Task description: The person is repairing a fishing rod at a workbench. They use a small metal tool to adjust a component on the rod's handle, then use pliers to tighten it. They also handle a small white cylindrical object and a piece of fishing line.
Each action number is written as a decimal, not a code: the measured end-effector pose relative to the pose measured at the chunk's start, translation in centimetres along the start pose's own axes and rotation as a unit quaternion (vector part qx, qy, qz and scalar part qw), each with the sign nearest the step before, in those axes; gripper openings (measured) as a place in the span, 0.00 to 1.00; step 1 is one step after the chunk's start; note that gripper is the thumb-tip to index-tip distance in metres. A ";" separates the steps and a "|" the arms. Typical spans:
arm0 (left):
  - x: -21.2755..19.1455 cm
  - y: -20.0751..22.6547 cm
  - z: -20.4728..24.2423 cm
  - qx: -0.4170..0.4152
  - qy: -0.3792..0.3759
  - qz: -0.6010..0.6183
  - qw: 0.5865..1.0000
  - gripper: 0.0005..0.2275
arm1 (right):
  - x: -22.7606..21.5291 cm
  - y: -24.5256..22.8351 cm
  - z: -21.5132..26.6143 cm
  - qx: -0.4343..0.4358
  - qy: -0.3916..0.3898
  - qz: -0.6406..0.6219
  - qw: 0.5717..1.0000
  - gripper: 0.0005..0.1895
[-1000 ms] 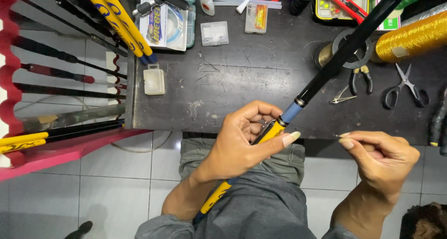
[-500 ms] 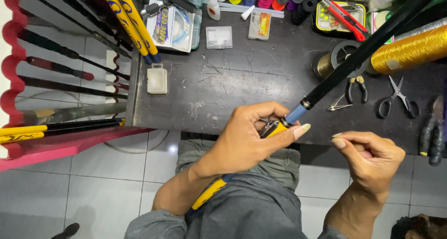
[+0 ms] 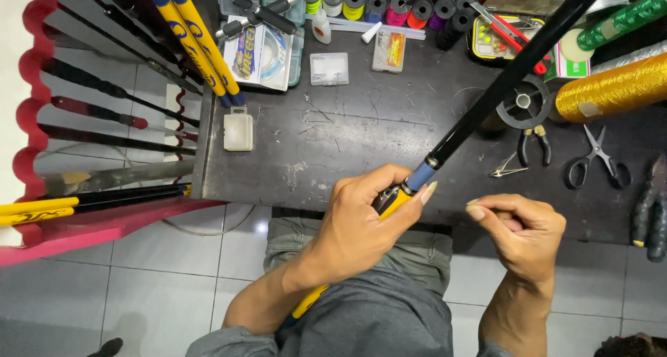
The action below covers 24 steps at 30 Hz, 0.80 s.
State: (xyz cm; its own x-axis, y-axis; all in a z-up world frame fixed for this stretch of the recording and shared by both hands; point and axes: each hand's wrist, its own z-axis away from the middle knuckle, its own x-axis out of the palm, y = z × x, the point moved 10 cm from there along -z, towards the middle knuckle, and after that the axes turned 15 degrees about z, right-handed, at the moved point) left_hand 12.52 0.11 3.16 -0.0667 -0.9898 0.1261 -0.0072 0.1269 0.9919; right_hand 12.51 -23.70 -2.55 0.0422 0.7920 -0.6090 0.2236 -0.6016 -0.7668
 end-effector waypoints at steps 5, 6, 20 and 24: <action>-1.0 0.9 0.8 0.031 0.017 -0.024 0.999 0.06 | 1.9 -1.1 -1.6 -0.035 -0.030 -0.022 0.999 0.03; -1.4 1.2 1.0 0.049 0.029 -0.035 0.998 0.06 | 2.4 -2.0 -2.0 -0.056 -0.043 -0.029 0.997 0.03; -7.8 1.5 3.6 0.057 0.173 -0.072 0.981 0.05 | 14.1 -4.1 -12.8 -0.069 -0.096 0.096 0.988 0.08; -9.4 1.8 4.1 0.060 0.200 -0.082 0.974 0.05 | 18.9 -3.0 -15.4 -0.072 -0.128 0.175 0.974 0.10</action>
State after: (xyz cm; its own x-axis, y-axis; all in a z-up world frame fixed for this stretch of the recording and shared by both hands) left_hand 8.99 9.87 3.74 0.3393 -0.9406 -0.0141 -0.1041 -0.0525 0.9932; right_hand 27.58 -5.31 -8.65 -0.1002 0.4778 -0.8727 0.3733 -0.7950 -0.4781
